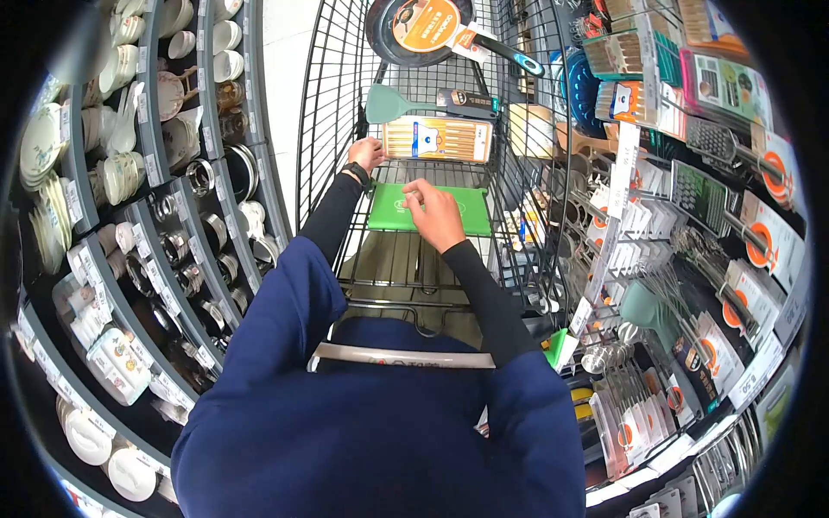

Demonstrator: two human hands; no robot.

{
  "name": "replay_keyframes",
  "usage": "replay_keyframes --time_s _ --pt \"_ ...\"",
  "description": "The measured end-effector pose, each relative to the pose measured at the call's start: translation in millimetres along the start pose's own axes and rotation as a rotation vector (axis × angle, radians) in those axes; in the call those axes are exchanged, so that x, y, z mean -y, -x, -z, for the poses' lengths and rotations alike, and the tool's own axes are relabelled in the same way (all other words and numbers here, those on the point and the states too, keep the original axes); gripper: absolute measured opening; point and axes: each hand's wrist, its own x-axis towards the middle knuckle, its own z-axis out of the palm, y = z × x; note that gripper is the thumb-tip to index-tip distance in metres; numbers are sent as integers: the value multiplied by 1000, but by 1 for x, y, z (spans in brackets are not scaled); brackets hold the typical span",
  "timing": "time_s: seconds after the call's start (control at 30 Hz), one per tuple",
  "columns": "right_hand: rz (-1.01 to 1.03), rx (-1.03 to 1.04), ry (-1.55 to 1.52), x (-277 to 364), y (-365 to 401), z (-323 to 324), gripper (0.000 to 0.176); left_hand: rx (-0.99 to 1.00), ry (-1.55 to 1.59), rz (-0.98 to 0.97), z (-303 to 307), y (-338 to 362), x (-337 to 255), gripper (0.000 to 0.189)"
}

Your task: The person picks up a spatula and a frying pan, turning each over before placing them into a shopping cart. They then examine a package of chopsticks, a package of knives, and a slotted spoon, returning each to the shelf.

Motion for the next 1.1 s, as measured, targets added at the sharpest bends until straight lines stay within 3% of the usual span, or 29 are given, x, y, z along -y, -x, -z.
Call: replay_keyframes --time_s 0.13,0.2,0.27,0.37,0.5,0.6,0.73,1.0,1.1 --pt "-55 -3 16 5 -11 -12 13 -51 -86 -14 0 -30 -2 44" --pt "-57 -17 24 1 -12 -18 13 -48 -70 47 0 -42 -8 27" --pt "-81 0 12 -5 -10 -24 12 -143 -88 16 1 -76 3 63" --pt "-120 32 37 -12 -8 -23 14 -136 -161 -99 5 -115 15 81" --pt "-132 -16 8 -13 -10 -19 14 -99 16 68 -14 -103 -4 36" --pt "-122 -83 -29 -18 -13 -18 13 -91 7 57 -5 -127 1 35" --pt "-160 -112 -61 -25 -9 -16 13 -205 -218 -136 -12 -113 -2 27" --pt "-101 -159 -69 -12 -5 -13 14 -157 -137 -335 -27 -62 -8 18" --pt "-104 -157 -57 0 7 -12 14 -53 -168 -276 -22 -64 -7 35"
